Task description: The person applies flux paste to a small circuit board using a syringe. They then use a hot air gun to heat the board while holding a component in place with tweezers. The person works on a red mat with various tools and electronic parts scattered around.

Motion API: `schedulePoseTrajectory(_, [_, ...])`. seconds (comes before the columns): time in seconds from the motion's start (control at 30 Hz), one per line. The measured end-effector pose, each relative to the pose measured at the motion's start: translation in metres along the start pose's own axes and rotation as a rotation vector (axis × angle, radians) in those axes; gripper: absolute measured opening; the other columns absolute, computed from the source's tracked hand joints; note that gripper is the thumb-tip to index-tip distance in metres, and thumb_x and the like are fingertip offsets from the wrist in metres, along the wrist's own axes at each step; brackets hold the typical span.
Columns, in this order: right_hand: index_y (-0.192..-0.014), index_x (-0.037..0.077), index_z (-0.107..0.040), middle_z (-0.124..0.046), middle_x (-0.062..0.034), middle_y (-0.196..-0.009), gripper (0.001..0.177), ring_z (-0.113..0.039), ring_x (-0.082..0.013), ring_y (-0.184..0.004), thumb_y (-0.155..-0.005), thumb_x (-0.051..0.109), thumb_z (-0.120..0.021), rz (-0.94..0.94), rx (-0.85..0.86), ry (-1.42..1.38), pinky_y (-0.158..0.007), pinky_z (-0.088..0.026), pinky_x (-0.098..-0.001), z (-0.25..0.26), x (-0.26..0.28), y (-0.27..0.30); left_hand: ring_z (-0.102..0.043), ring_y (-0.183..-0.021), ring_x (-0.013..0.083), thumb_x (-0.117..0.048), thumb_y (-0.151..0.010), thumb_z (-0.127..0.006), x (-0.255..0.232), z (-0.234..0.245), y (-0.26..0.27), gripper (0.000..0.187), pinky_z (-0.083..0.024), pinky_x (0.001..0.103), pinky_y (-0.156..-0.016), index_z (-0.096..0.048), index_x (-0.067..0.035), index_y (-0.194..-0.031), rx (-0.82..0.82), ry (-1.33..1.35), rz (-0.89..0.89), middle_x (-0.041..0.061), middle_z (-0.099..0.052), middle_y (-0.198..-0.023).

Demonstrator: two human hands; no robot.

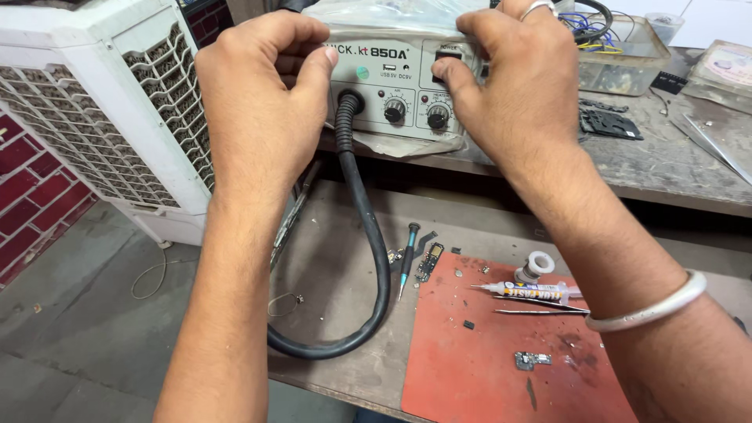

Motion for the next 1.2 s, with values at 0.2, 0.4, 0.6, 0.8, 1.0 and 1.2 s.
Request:
schedulePoseTrajectory(0.2, [-0.094,0.0,-0.074,-0.067,-0.0117,-0.085,0.02,-0.065,-0.0314,-0.081,-0.086,0.01,-0.09,0.013,0.009,0.07,-0.071,-0.051,-0.0439,-0.003,-0.003,-0.003,-0.078,-0.077,0.0136,-0.003,-0.094,-0.077,0.018,-0.003,0.0,0.011,-0.062,0.026,-0.068,-0.078,0.001,-0.104,-0.001,-0.093,0.027,0.009,-0.078,-0.092])
schedulePoseTrajectory(0.4, [-0.098,-0.001,-0.073,-0.065,-0.013,-0.084,0.015,-0.065,-0.0274,-0.074,-0.085,0.0,-0.08,0.067,-0.085,-0.055,-0.069,-0.052,-0.0412,-0.01,0.02,-0.004,-0.078,-0.077,0.0153,-0.003,-0.092,-0.077,0.016,-0.012,0.006,0.012,-0.061,0.027,-0.068,-0.076,0.003,-0.103,0.015,-0.05,0.029,0.01,-0.076,-0.092])
schedulePoseTrajectory(0.6, [-0.095,0.002,-0.075,-0.067,-0.0098,-0.077,0.011,-0.066,-0.0215,-0.068,-0.091,0.007,-0.083,-0.058,-0.044,-0.227,-0.065,-0.051,-0.0361,-0.032,0.033,-0.006,-0.068,-0.088,0.0349,-0.006,-0.08,-0.083,-0.001,0.005,0.01,0.025,-0.054,0.045,-0.078,-0.074,0.002,-0.102,-0.186,-0.558,-0.252,0.015,-0.068,-0.095])
schedulePoseTrajectory(0.8, [-0.099,0.001,-0.076,-0.079,-0.0078,-0.081,0.017,-0.075,-0.0085,-0.068,-0.087,0.011,-0.081,-0.425,0.038,-0.53,-0.065,-0.06,-0.0235,-0.065,0.021,-0.007,-0.069,-0.089,0.0353,-0.01,-0.082,-0.085,0.038,-0.004,0.006,0.033,-0.053,0.046,-0.077,-0.074,0.0,-0.111,0.008,-0.541,0.098,0.016,-0.068,-0.101])
schedulePoseTrajectory(1.0, [-0.104,0.0,-0.076,-0.08,-0.0048,-0.085,0.024,-0.078,-0.0064,-0.073,-0.086,0.014,-0.08,-0.535,0.067,-0.668,-0.067,-0.062,-0.0213,-0.085,0.022,-0.01,-0.071,-0.089,0.034,-0.003,-0.078,-0.084,0.049,-0.01,0.004,0.027,-0.056,0.044,-0.078,-0.076,-0.001,-0.104,-0.01,-0.617,0.109,0.016,-0.069,-0.105])
schedulePoseTrajectory(1.2, [-0.102,0.001,-0.077,-0.08,-0.0055,-0.083,0.022,-0.079,-0.0068,-0.07,-0.085,0.015,-0.08,-0.535,0.113,-0.633,-0.066,-0.061,-0.0216,-0.084,0.029,-0.007,-0.072,-0.083,0.0361,-0.001,-0.072,-0.083,0.054,-0.01,0.0,0.038,-0.058,0.043,-0.07,-0.076,-0.001,-0.11,0.014,-0.605,0.156,0.02,-0.067,-0.103])
Point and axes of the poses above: each hand's wrist, its own y-axis away from the middle knuckle, its own z-axis out of the back of the hand, x = y × z, the point moved 6 cm from there along -y, towards the middle knuckle
